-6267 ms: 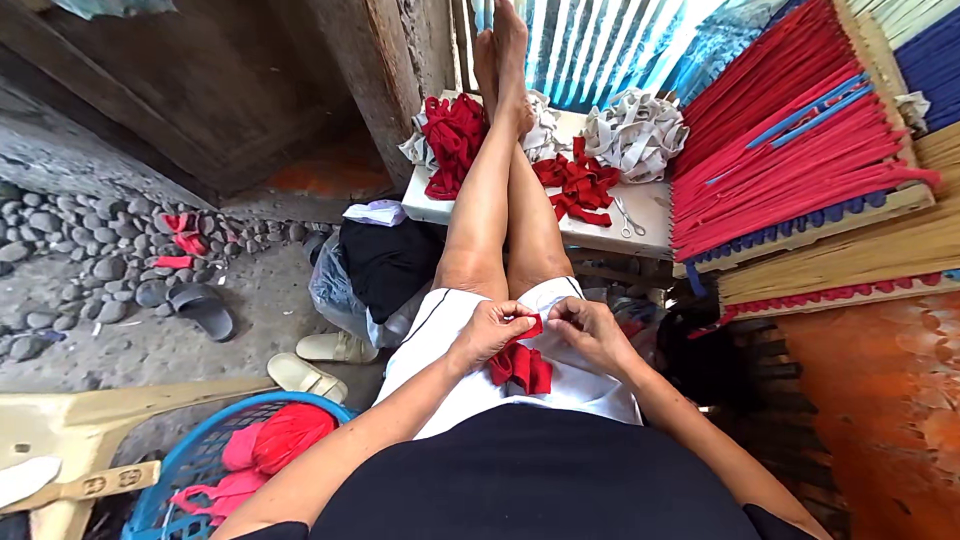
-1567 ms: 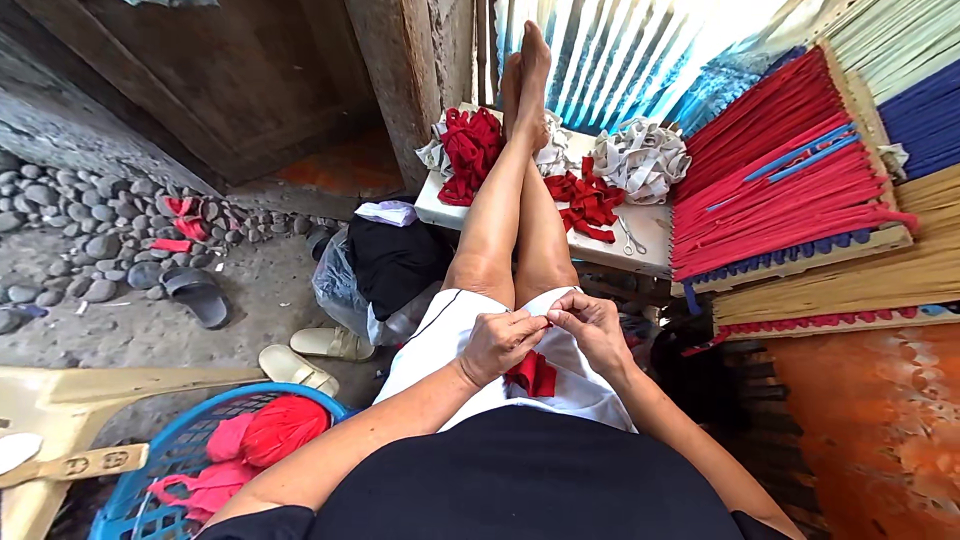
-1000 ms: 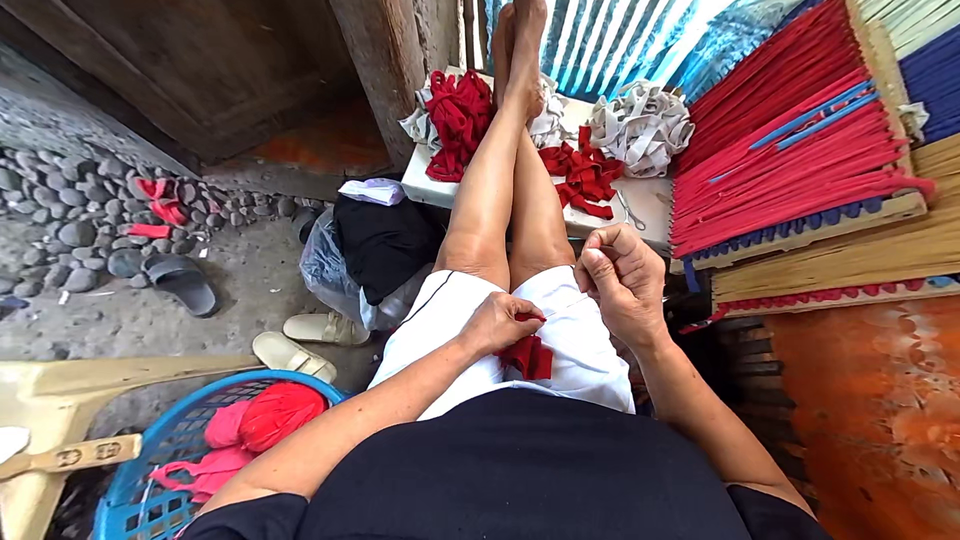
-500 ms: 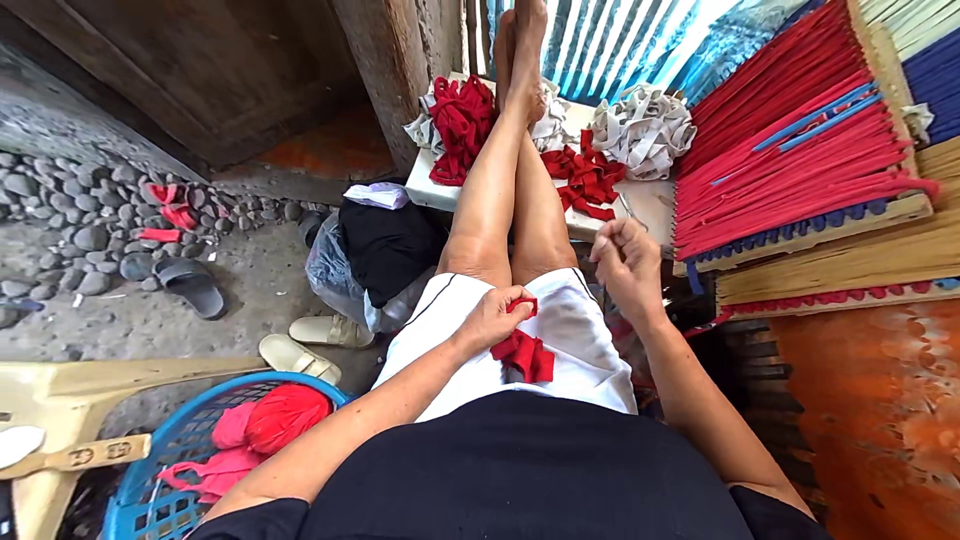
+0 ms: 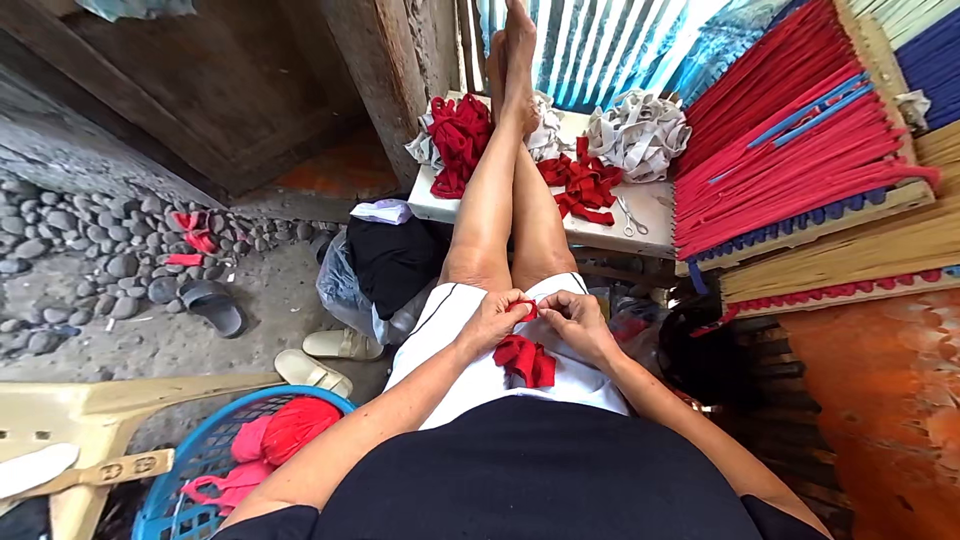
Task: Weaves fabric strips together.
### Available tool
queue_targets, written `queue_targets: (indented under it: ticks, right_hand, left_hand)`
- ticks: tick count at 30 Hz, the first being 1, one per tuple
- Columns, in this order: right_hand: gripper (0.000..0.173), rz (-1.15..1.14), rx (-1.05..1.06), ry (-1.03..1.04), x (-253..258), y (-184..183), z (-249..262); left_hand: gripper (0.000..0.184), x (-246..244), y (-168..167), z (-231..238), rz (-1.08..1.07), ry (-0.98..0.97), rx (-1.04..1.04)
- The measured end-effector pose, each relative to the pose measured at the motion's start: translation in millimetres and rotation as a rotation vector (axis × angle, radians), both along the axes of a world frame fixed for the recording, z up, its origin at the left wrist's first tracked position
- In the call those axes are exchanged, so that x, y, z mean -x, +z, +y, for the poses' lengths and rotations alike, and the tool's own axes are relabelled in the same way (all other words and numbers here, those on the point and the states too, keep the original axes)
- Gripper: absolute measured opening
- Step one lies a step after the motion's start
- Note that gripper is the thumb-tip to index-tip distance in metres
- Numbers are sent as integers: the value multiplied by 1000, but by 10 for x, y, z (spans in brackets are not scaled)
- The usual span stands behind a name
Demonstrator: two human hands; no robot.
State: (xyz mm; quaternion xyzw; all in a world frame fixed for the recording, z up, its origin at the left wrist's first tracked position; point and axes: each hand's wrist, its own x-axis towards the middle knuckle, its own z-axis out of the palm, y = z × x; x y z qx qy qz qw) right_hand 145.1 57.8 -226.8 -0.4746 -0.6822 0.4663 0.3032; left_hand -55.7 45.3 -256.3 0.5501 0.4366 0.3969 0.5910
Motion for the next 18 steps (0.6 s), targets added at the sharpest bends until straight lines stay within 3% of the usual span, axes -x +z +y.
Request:
queue_targets:
  ticks: [18]
  right_hand:
    - [7,54,46,6,-10,-19,2]
  left_hand:
    - [17,-4,42,-3,16,25,11]
